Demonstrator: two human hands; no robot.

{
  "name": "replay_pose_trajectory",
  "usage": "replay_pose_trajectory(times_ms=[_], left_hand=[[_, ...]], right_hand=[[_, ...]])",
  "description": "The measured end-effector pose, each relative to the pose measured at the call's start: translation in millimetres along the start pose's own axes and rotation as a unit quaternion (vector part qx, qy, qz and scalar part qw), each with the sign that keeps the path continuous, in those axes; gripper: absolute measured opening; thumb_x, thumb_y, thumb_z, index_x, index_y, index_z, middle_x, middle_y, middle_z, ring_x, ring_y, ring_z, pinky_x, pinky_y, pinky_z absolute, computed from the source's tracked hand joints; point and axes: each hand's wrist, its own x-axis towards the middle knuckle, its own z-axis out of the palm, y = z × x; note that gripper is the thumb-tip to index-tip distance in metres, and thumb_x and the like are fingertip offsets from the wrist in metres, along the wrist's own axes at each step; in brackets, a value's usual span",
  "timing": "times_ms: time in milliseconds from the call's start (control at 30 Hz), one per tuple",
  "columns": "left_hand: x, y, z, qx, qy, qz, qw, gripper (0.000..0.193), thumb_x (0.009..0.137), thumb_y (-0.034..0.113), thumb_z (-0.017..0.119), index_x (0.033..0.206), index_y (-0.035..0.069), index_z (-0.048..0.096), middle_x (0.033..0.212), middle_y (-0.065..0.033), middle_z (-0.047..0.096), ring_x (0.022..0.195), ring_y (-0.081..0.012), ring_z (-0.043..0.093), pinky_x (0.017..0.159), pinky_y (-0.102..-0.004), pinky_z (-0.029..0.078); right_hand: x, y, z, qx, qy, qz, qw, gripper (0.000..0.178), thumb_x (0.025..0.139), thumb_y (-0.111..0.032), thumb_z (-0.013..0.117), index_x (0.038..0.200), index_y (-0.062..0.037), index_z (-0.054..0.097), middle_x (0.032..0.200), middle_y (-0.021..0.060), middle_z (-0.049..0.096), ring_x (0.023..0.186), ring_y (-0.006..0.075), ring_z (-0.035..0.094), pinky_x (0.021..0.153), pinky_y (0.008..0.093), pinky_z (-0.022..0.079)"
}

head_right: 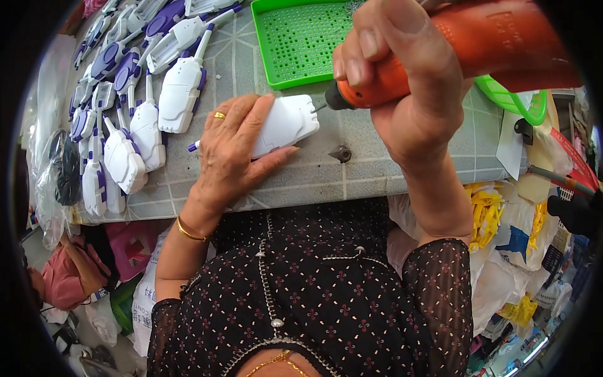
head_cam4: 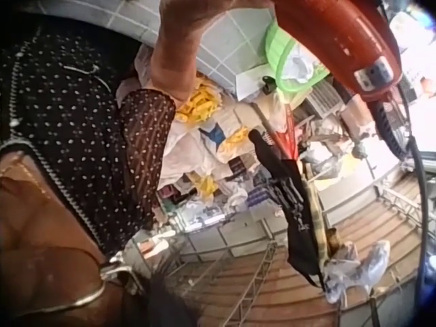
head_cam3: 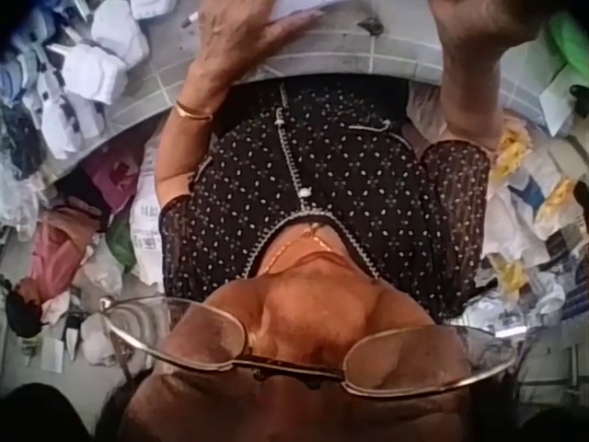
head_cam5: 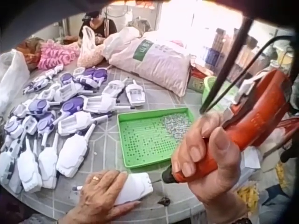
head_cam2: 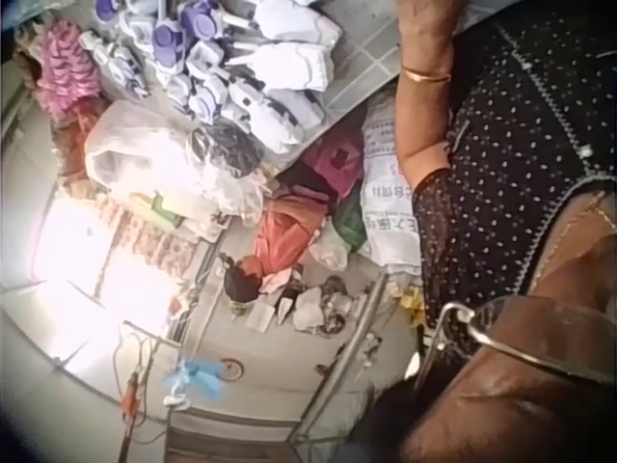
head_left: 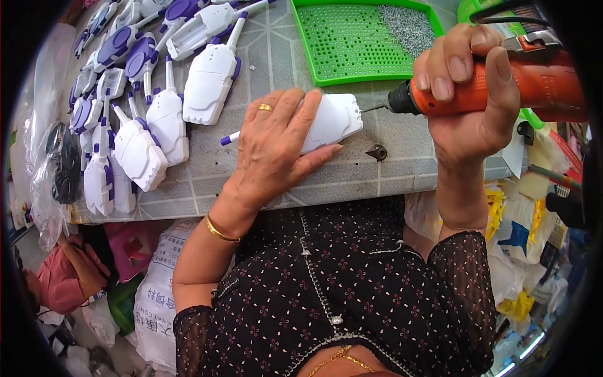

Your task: Assembling plastic toy walkie-talkie units and securing them using an electric screwdriver.

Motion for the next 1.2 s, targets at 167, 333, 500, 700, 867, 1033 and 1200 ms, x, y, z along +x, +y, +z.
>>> replay_pose_trajectory(times_ms=[167,333,500,700,867,1033,1200], left_hand=[[-0.4,1.4,1.1,0.002,0.006,0.001,1.000,0.071,0.078,0.042,0.079,0.131,-0.001,0.057,0.117,-0.0168,0.061,0.110,-0.0342,0.060,0.096,-0.0472,0.044],[-1.0,-1.0,3.3,0.002,0.009,0.001,1.000,0.071,0.078,0.042,0.080,0.130,-0.001,0.058,0.117,-0.0165,0.061,0.109,-0.0340,0.060,0.096,-0.0469,0.045],[0.6,-2.4,2.2,0.002,0.007,-0.001,1.000,0.071,0.077,0.041,0.080,0.130,-0.001,0.058,0.116,-0.0160,0.061,0.109,-0.0339,0.060,0.096,-0.0466,0.045],[-0.3,-2.1,3.7,0.006,0.007,0.000,1.000,0.072,0.076,0.042,0.080,0.130,-0.001,0.058,0.117,-0.0159,0.061,0.109,-0.0335,0.060,0.096,-0.0466,0.045],[0.2,0.7,5.4,0.021,0.019,0.009,1.000,0.070,0.075,0.041,0.083,0.127,-0.002,0.061,0.116,-0.0166,0.064,0.105,-0.0358,0.062,0.089,-0.0437,0.048],[1.5,0.9,5.6,0.040,-0.004,0.006,0.999,0.072,0.077,0.042,0.080,0.130,-0.001,0.058,0.119,-0.0147,0.061,0.110,-0.0318,0.060,0.094,-0.0432,0.047],[9.8,3.7,3.4,0.054,-0.009,0.011,0.998,0.072,0.077,0.043,0.079,0.130,-0.001,0.057,0.115,-0.0136,0.060,0.107,-0.0309,0.060,0.091,-0.0423,0.047]], right_hand=[[-4.3,4.4,1.3,-0.007,0.048,0.008,0.999,0.021,0.104,-0.028,0.052,0.108,-0.0087,0.057,0.084,0.0020,0.052,0.066,0.0125,0.049,0.068,0.0311,0.043],[-5.6,8.7,-1.6,0.002,0.041,0.012,0.999,0.021,0.104,-0.028,0.052,0.108,-0.0088,0.057,0.085,0.0021,0.052,0.067,0.0125,0.049,0.068,0.0312,0.042],[-6.2,12.7,-3.5,0.007,0.032,0.014,0.999,0.020,0.104,-0.028,0.052,0.108,-0.0091,0.057,0.085,0.0020,0.052,0.067,0.0126,0.049,0.068,0.0314,0.043],[-9.6,15.9,1.0,-0.007,0.047,0.019,0.999,0.020,0.103,-0.028,0.052,0.107,-0.0095,0.056,0.086,0.0020,0.052,0.068,0.0126,0.049,0.070,0.0322,0.043],[-8.8,14.6,6.1,-0.077,0.029,0.009,0.997,0.021,0.102,-0.029,0.053,0.091,-0.0122,0.049,0.079,0.0011,0.049,0.060,0.0116,0.048,0.063,0.0304,0.044],[-9.3,20.0,9.7,-0.084,0.005,0.018,0.996,0.026,0.100,-0.028,0.057,0.084,-0.0129,0.044,0.074,0.0008,0.047,0.055,0.0108,0.046,0.058,0.0299,0.044],[-5.5,18.7,10.9,-0.071,0.005,0.029,0.997,0.027,0.098,-0.027,0.060,0.082,-0.0127,0.044,0.073,0.0015,0.047,0.055,0.0106,0.046,0.056,0.0299,0.043]])
